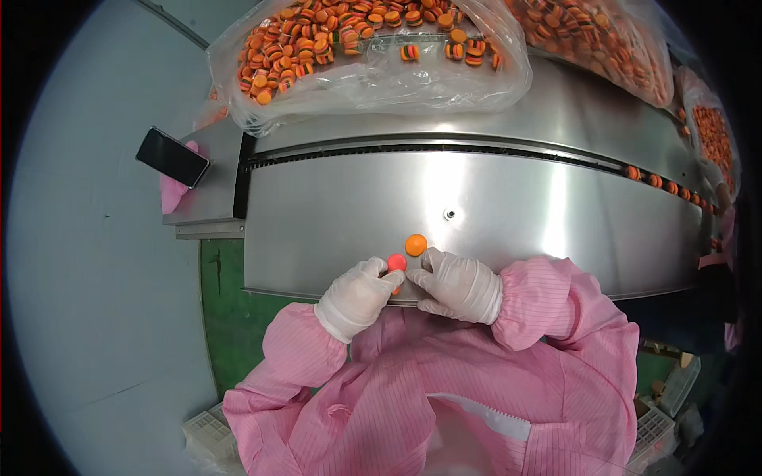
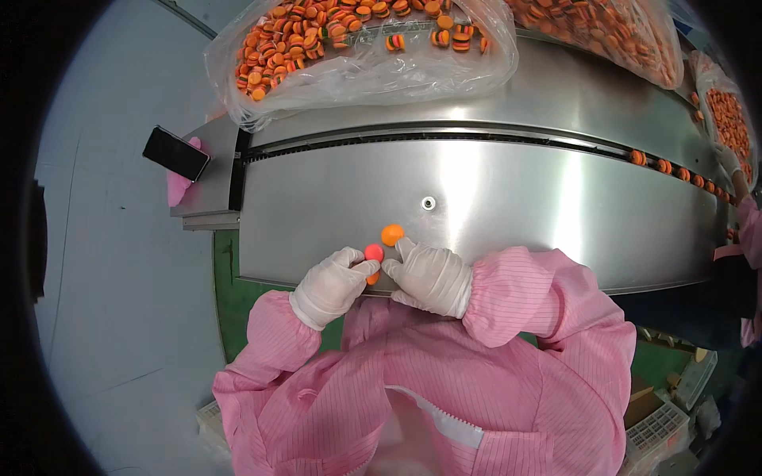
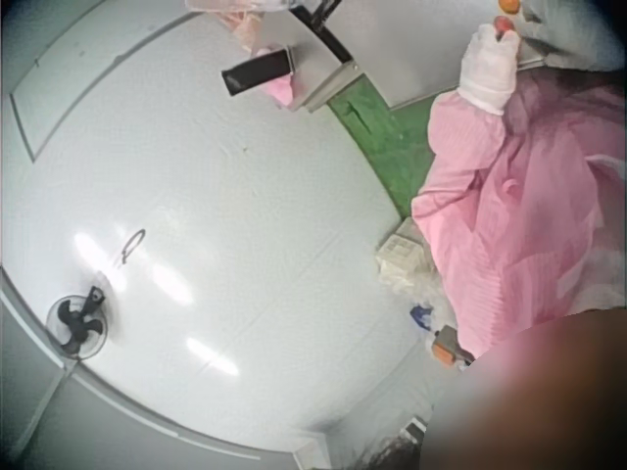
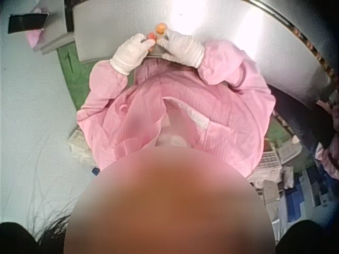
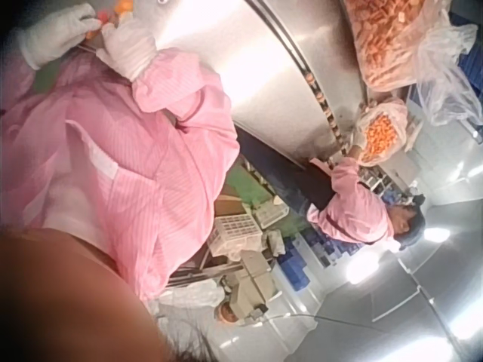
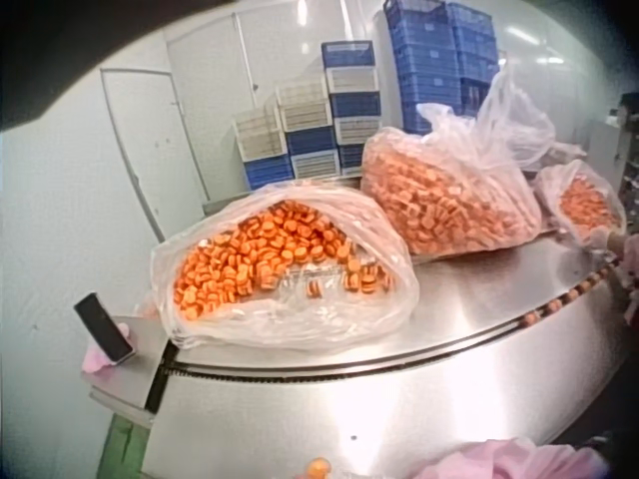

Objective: The person picks small orange and green plastic caps from a large bag and places them onto a moving conveyor belt. They arrange the caps in a specific sequence, alternating colors, and occasionally adjust the position of the caps on the belt to ensure proper alignment.

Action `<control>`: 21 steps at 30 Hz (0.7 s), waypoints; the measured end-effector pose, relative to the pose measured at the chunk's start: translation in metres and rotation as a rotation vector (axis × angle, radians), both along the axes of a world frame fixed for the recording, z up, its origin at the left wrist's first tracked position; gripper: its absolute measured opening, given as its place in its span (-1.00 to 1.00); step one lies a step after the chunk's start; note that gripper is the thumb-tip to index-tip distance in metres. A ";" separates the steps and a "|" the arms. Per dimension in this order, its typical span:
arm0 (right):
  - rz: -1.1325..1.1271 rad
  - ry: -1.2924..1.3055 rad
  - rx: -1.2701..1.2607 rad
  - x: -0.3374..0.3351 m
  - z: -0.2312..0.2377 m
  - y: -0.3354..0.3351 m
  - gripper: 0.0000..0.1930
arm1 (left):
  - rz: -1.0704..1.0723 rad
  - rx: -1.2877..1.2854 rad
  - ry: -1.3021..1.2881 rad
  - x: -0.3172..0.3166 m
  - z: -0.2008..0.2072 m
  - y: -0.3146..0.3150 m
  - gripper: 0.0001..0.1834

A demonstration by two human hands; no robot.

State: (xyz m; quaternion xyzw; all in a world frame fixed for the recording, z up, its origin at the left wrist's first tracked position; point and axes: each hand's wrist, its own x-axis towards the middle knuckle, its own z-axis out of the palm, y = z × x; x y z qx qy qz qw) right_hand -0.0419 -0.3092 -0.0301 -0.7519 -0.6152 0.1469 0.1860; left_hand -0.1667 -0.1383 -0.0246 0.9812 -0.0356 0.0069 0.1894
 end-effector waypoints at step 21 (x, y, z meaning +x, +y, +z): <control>-0.114 0.516 0.487 0.008 -0.009 0.021 -0.50 | 0.121 -0.422 -0.072 0.033 0.031 -0.017 -0.61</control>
